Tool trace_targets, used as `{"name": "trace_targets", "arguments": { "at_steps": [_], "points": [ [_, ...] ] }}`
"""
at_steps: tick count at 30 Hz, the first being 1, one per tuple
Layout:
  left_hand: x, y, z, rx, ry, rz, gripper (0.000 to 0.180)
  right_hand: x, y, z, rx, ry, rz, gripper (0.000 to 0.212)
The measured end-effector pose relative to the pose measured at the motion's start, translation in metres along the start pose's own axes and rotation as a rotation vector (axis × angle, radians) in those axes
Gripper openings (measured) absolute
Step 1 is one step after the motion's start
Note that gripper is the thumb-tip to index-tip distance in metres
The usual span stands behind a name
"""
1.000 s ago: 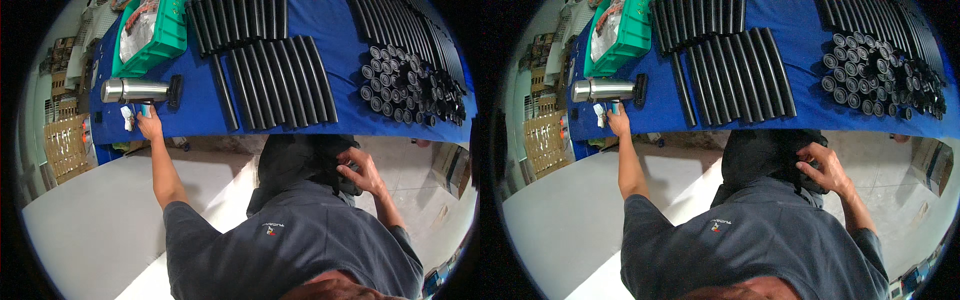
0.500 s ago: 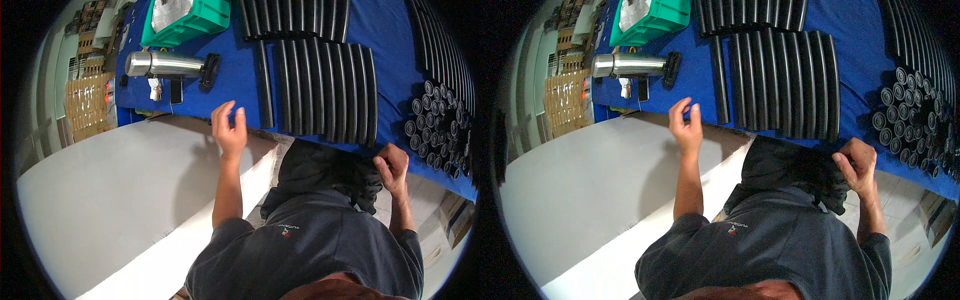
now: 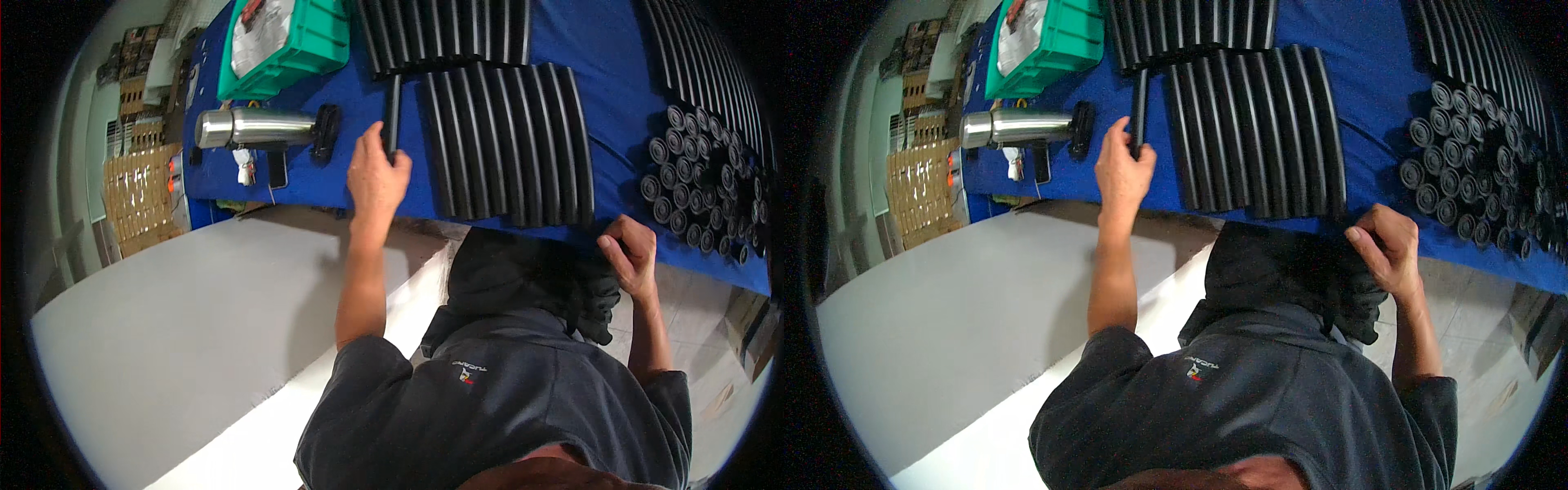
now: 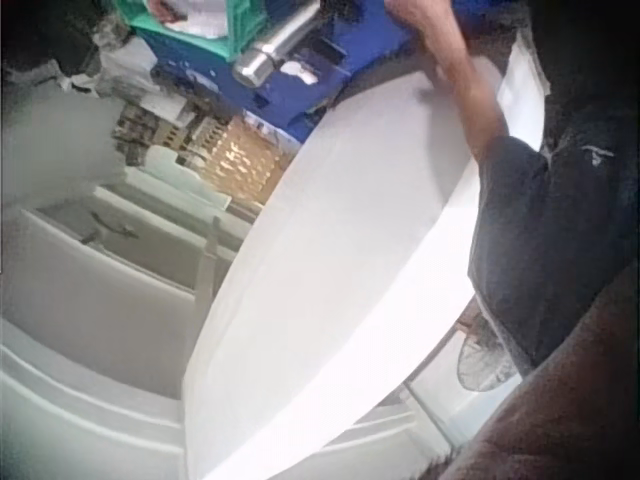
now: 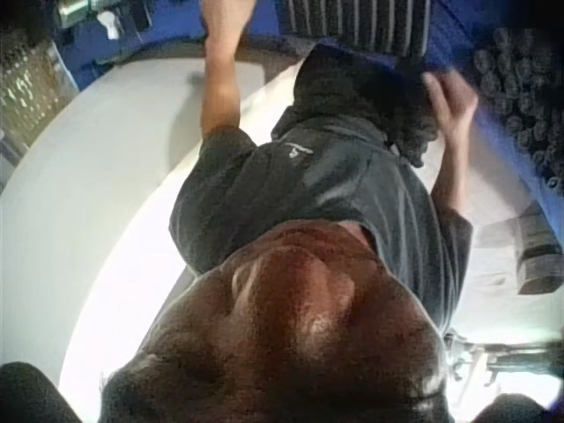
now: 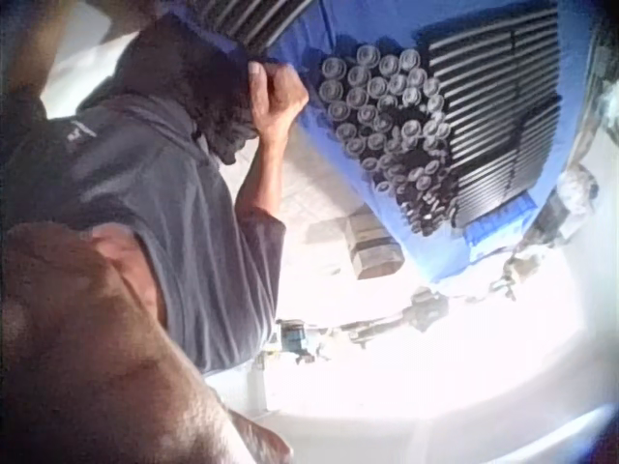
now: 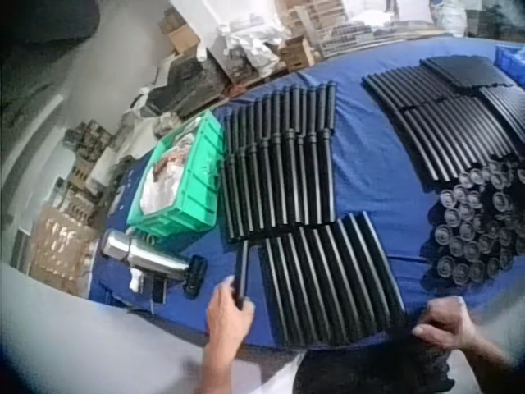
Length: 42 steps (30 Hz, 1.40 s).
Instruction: The person attaches round plastic caps onto the ends of black pipes by hand and arranges the assembled pipes in rows on the table.
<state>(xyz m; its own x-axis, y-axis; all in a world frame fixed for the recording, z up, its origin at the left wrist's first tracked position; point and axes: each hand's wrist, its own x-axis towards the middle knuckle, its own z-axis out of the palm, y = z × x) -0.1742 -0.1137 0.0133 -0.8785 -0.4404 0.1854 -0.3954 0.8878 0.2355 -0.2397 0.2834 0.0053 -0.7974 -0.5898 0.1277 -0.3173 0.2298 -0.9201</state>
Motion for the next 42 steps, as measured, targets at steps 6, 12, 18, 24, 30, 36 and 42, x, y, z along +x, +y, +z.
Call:
{"name": "trace_targets", "arguments": {
  "at_steps": [6,12,18,24,30,36,42],
  "points": [
    [0.003,-0.014,-0.003,-0.066,-0.052,-0.047,0.053,0.002,-0.001,0.001,-0.005,0.013,-0.019,0.021],
    [-0.01,-0.043,-0.006,-0.727,-0.159,-0.374,0.036,-0.002,0.001,0.009,0.005,0.088,-0.059,0.02],
    [-0.016,0.005,-0.012,-1.178,-0.23,-0.449,0.016,-0.005,-0.007,0.014,-0.076,0.153,0.043,0.059],
    [-0.018,0.026,-0.013,-1.339,-0.313,-0.4,0.02,0.031,-0.033,0.033,-0.461,-0.043,-0.063,0.098],
    [-0.017,0.028,-0.003,-1.359,-0.357,-0.336,0.025,0.033,-0.033,0.06,-0.669,-0.087,-0.066,0.082],
    [-0.013,0.027,-0.007,-1.279,-0.37,-0.307,0.02,0.032,-0.032,0.067,-0.65,-0.053,-0.041,0.083],
    [-0.011,0.03,-0.006,-1.318,-0.425,-0.288,0.023,0.032,-0.035,0.063,-0.678,-0.055,-0.012,0.082]
  ]
}}
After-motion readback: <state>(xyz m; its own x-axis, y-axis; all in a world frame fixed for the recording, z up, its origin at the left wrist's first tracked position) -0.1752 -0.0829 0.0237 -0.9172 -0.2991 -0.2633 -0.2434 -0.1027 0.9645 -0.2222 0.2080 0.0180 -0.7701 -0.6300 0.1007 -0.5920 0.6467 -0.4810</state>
